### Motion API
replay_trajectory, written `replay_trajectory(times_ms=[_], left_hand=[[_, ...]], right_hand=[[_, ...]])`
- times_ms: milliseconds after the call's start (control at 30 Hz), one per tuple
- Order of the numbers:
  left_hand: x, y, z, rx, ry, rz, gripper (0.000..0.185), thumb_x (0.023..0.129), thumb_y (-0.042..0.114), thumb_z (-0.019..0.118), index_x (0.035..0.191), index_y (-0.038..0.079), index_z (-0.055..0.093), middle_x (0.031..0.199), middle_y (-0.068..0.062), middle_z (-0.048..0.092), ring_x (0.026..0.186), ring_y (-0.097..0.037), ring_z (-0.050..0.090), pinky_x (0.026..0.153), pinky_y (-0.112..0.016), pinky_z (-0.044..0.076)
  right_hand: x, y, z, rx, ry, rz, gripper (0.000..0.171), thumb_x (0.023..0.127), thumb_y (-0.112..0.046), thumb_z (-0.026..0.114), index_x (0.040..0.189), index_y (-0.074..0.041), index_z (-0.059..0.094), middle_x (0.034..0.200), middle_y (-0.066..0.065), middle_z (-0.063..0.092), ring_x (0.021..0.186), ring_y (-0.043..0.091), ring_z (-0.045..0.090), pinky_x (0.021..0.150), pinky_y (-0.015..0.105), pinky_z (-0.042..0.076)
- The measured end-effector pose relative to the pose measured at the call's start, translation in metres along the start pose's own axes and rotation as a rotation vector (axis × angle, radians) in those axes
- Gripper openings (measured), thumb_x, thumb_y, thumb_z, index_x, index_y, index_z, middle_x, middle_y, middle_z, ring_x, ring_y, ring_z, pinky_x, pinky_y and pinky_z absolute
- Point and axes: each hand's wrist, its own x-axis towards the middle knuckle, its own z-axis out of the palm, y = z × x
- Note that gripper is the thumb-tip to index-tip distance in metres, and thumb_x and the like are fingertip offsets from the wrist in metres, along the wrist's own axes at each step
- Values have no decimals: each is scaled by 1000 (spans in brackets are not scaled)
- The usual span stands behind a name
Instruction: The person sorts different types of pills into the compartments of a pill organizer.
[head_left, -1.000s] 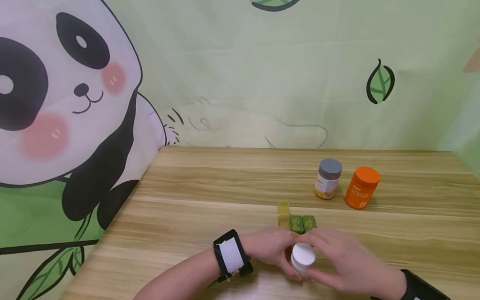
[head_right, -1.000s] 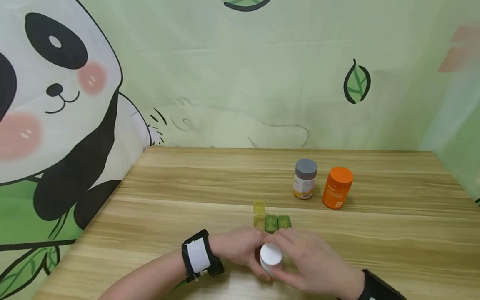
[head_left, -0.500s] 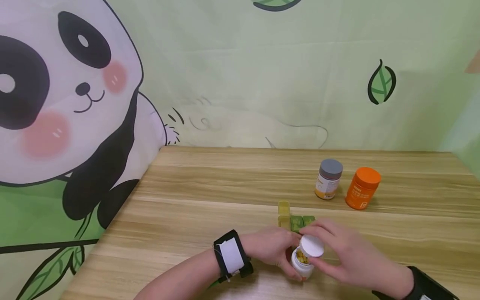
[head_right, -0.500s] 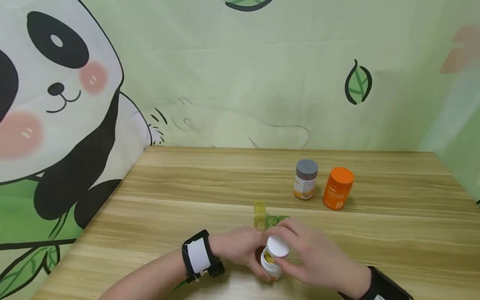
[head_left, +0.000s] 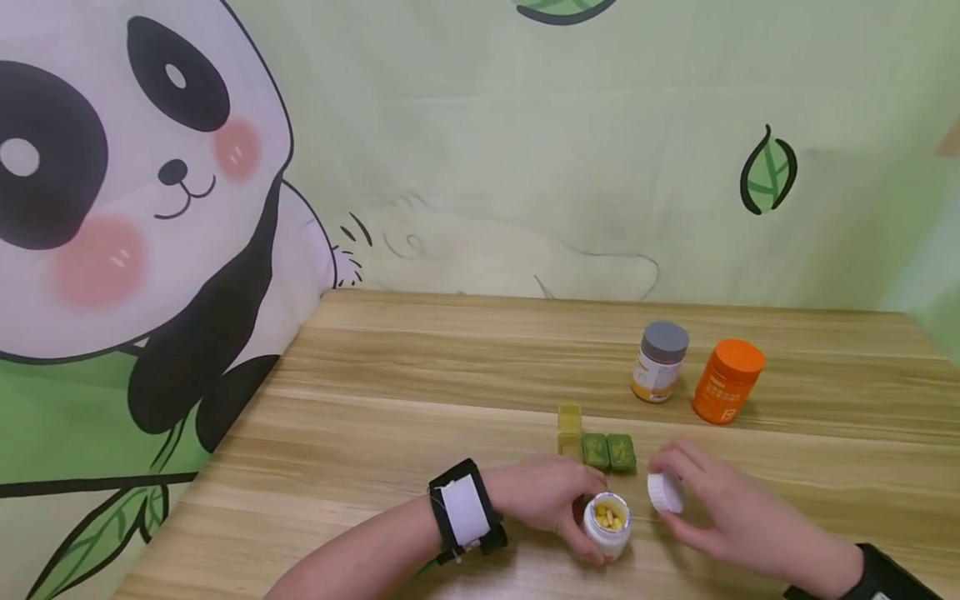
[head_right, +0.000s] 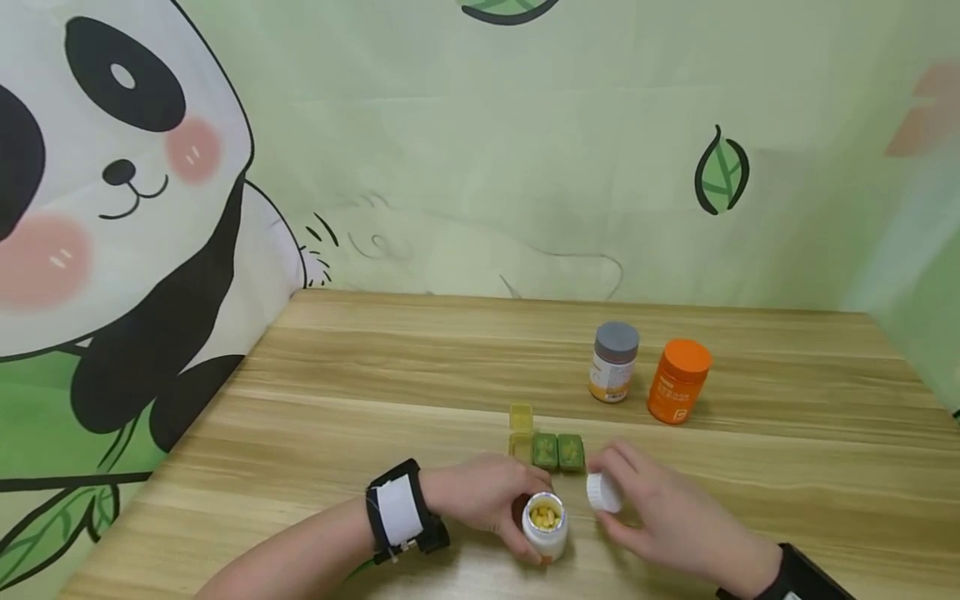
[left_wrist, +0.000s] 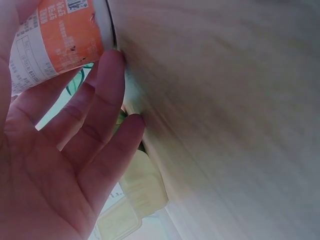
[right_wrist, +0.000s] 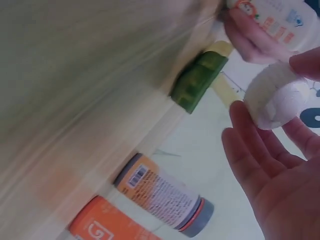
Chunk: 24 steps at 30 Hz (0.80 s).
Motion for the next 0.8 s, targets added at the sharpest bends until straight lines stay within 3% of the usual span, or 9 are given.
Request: replay_trajectory(times_ms=[200,433,567,800], left_hand=[[-1,1,-1,0,-9,-6,40,75,39,84,103,14,68,89,15,55,77,5,50,67,-9,39],[0,1,-1,-5,-10,-4,39,75,39,84,102,14,69,88,15,55,77,5,50,67,-8,39],[1,1,-1,-8,-7,-4,39,75,38,84,102,14,69,89,15,55,77,5,50,68,-8,39],[0,1,0,7,-1,-3,39,75,39,84,102,15,69,88,15,54,77,5,49,67,-8,39]], right_hand=[[-3,11,0,-25,-91,66,45,76,-15,81,117,-13,62,107,-9,51,85,3,51,67,28,51],[-6,22,0,118,-194,177,37,78,-14,80,104,-18,54,98,-12,50,83,3,50,68,28,49],[-7,24,1,166,-217,198,38,78,-13,81,98,-20,49,93,-13,47,81,3,47,65,25,45],[-12,27,1,147,-228,197,40,75,-12,82,100,-19,52,97,-11,49,83,4,48,68,26,47]])
